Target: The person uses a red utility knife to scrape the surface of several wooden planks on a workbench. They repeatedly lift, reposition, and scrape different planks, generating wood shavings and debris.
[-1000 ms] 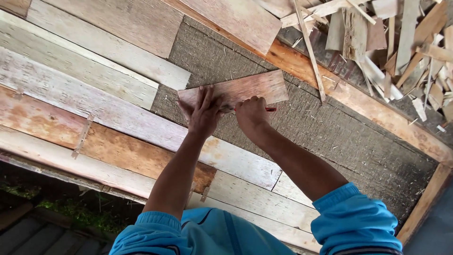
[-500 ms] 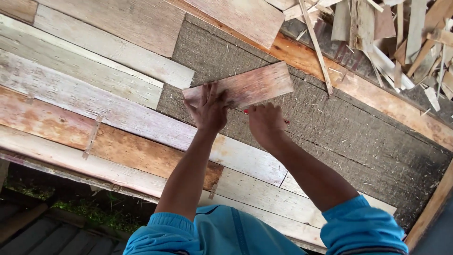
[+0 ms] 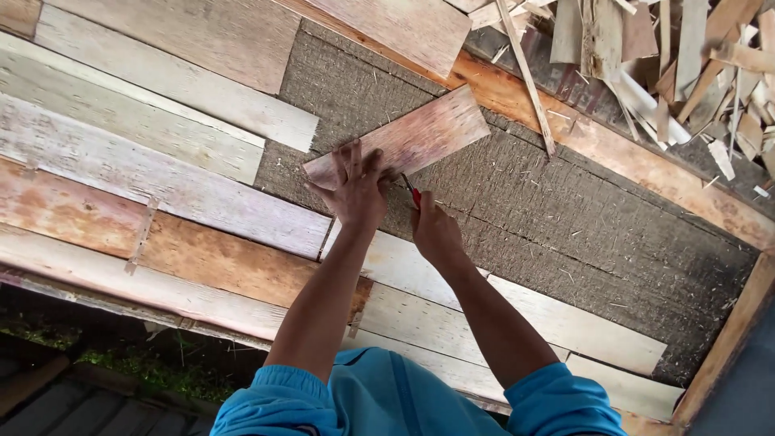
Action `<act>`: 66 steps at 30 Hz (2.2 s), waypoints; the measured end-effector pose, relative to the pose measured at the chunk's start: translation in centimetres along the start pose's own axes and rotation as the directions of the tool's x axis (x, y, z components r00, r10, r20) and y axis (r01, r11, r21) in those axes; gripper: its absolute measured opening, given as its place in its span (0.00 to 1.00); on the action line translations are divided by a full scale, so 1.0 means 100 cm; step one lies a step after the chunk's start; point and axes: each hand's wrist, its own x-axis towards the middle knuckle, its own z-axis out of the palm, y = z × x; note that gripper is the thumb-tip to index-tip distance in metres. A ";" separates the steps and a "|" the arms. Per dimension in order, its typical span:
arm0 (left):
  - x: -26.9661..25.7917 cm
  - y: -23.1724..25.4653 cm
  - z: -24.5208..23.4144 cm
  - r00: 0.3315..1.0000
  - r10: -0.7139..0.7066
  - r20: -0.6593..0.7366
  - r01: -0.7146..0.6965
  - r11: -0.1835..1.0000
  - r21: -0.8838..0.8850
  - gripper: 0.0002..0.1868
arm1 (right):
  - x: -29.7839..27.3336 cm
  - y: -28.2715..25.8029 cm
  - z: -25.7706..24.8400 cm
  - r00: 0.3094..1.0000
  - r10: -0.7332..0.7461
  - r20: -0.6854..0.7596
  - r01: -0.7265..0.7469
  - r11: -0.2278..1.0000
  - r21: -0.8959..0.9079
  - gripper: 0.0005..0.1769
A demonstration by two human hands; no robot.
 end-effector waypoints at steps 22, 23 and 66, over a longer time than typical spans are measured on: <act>0.024 0.000 0.037 0.999 0.034 0.011 -0.033 0.994 -0.101 0.38 | 0.025 -0.005 0.021 0.980 0.104 0.171 -0.103 0.995 -0.014 0.18; 0.023 0.002 0.035 0.999 0.030 0.024 -0.028 0.994 -0.101 0.38 | 0.029 -0.004 0.024 0.972 0.122 0.203 -0.126 0.992 0.007 0.16; 0.026 0.006 0.024 0.984 0.023 0.179 -0.010 0.997 -0.076 0.37 | 0.016 -0.002 -0.005 0.985 0.008 0.173 -0.013 1.000 0.028 0.20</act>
